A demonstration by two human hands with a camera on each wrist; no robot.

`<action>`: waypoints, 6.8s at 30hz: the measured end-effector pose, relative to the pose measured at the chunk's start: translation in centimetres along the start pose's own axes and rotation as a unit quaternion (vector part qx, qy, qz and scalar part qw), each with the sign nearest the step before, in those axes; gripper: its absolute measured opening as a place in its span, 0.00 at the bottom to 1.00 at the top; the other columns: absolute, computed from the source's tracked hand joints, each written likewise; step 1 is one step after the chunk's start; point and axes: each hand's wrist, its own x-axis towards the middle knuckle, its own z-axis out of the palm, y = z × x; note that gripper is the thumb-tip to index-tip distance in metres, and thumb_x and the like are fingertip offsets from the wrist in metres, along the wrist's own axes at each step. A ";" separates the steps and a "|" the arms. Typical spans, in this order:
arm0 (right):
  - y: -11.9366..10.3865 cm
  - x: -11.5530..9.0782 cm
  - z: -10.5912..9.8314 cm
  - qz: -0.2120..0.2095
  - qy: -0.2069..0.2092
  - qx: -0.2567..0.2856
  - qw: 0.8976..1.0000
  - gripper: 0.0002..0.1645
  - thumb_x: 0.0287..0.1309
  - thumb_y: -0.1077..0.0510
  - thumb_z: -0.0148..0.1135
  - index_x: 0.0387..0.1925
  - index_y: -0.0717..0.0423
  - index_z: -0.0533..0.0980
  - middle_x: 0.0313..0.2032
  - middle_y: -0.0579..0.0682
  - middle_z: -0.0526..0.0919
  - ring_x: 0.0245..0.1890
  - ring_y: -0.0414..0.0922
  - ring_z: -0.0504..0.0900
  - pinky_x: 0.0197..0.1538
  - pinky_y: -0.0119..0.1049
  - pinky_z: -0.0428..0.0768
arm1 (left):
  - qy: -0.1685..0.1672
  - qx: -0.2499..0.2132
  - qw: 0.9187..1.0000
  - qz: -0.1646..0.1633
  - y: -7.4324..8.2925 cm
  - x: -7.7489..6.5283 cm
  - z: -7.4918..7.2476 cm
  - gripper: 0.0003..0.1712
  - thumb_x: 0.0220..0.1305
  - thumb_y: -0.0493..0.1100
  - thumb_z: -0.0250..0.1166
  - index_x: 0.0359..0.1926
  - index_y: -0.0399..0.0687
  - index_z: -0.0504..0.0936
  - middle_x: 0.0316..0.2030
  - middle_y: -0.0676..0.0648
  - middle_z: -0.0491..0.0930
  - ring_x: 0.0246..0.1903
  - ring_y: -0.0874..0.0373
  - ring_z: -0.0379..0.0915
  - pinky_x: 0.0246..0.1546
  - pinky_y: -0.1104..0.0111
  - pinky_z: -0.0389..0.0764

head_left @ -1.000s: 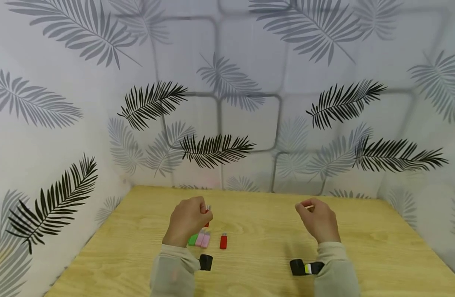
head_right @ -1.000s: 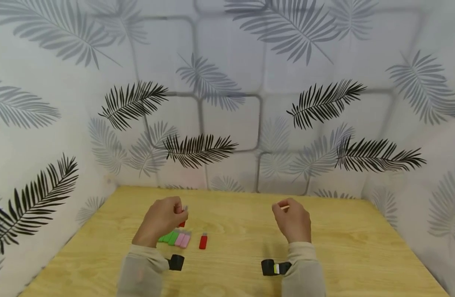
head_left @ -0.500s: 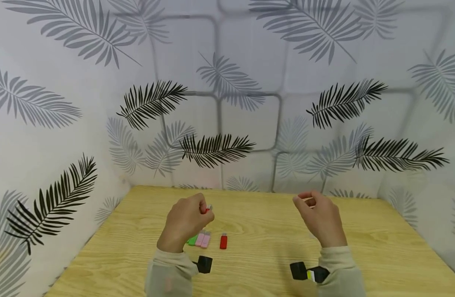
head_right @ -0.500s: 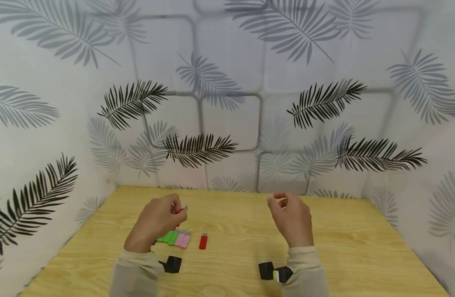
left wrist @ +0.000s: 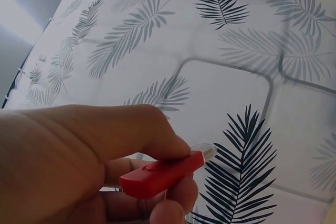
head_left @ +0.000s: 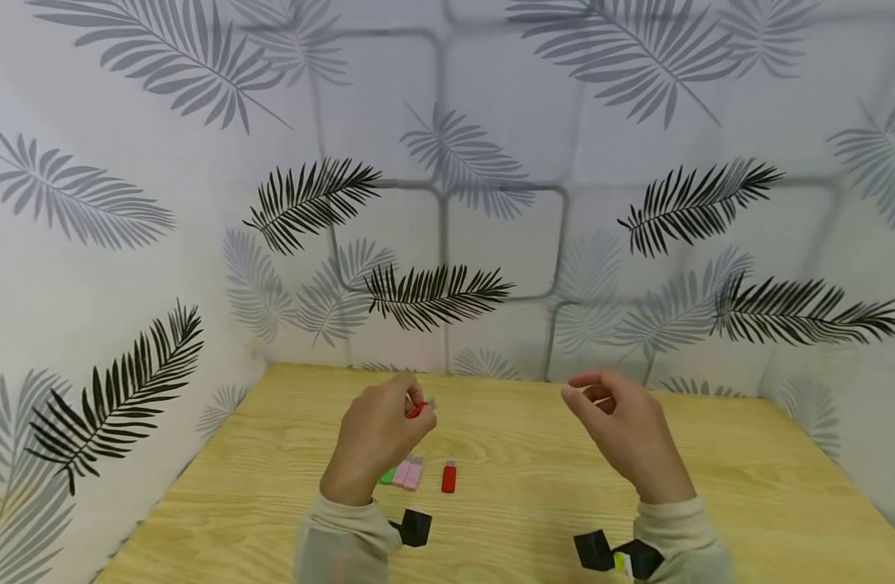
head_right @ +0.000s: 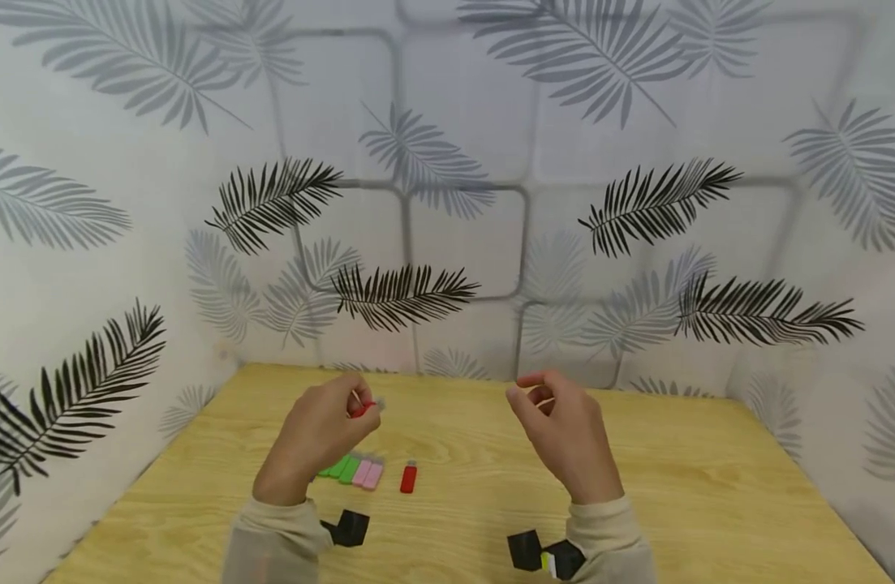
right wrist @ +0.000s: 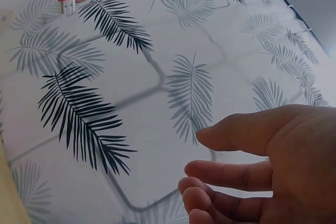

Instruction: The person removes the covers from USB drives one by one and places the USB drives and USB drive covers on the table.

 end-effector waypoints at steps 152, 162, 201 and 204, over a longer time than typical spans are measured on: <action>-3.8 -1.0 2.5 -0.139 -0.008 0.117 0.983 0.17 0.69 0.50 0.54 0.25 0.51 0.76 0.17 0.43 0.69 0.14 0.37 0.61 0.17 0.33 0.64 | -0.010 -0.148 0.958 0.247 4.7 0.5 2.2 0.11 0.65 0.43 0.65 0.48 0.48 0.80 0.28 0.56 0.76 0.22 0.65 0.68 0.22 0.74 0.73; -3.2 -0.9 2.0 -0.169 -0.049 0.111 0.978 0.12 0.70 0.53 0.54 0.30 0.48 0.79 0.17 0.42 0.64 0.14 0.36 0.60 0.18 0.31 0.63 | -0.039 -0.153 0.955 0.251 4.5 0.5 2.2 0.11 0.65 0.43 0.65 0.48 0.50 0.80 0.30 0.56 0.78 0.23 0.66 0.69 0.23 0.74 0.74; -3.1 -0.8 1.8 -0.140 -0.052 0.148 0.978 0.15 0.70 0.52 0.54 0.27 0.51 0.76 0.18 0.44 0.67 0.14 0.37 0.61 0.17 0.32 0.64 | -0.032 -0.161 0.952 0.257 4.7 0.4 2.4 0.12 0.66 0.43 0.64 0.50 0.49 0.80 0.27 0.58 0.77 0.22 0.66 0.67 0.22 0.74 0.74; -3.2 -0.8 1.9 -0.136 -0.041 0.150 0.978 0.16 0.70 0.52 0.54 0.26 0.52 0.75 0.18 0.44 0.69 0.13 0.37 0.62 0.16 0.33 0.64 | -0.026 -0.158 0.954 0.253 4.7 0.4 2.4 0.13 0.66 0.43 0.64 0.50 0.49 0.81 0.28 0.57 0.78 0.22 0.66 0.68 0.22 0.74 0.74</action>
